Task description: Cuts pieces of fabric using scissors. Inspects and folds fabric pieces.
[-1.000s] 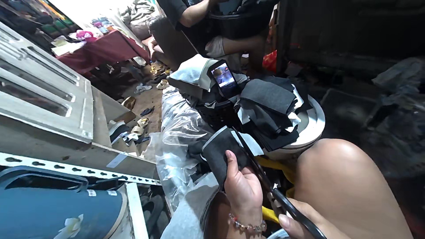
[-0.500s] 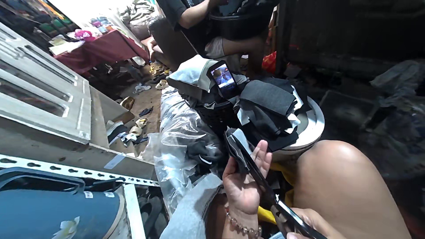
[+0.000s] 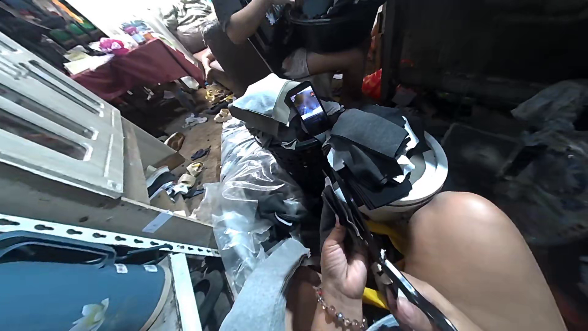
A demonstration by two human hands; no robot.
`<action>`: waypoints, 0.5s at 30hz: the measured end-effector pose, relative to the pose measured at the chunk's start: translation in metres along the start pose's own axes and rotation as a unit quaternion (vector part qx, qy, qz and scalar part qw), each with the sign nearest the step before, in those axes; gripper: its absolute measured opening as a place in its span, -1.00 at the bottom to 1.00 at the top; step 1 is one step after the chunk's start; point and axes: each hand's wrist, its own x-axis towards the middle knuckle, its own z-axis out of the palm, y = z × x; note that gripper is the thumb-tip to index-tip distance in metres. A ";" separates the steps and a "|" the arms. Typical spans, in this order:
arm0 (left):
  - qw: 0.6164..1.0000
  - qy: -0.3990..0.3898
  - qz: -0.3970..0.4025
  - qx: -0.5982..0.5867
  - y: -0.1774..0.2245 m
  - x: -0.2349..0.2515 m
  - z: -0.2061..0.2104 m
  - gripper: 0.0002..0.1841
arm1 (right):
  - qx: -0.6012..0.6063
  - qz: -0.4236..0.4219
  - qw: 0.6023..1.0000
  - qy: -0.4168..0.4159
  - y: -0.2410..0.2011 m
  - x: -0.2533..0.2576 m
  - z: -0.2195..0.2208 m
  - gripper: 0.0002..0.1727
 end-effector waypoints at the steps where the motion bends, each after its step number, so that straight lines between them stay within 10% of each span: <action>1: 1.000 0.000 0.002 0.001 0.000 0.001 -0.001 -0.64 | -0.004 0.001 1.000 0.001 -0.001 0.000 -0.001 -0.45; 15: 0.997 0.066 0.037 0.021 0.009 0.003 0.002 -0.71 | 0.014 0.035 0.999 0.008 -0.009 -0.009 -0.009 -0.76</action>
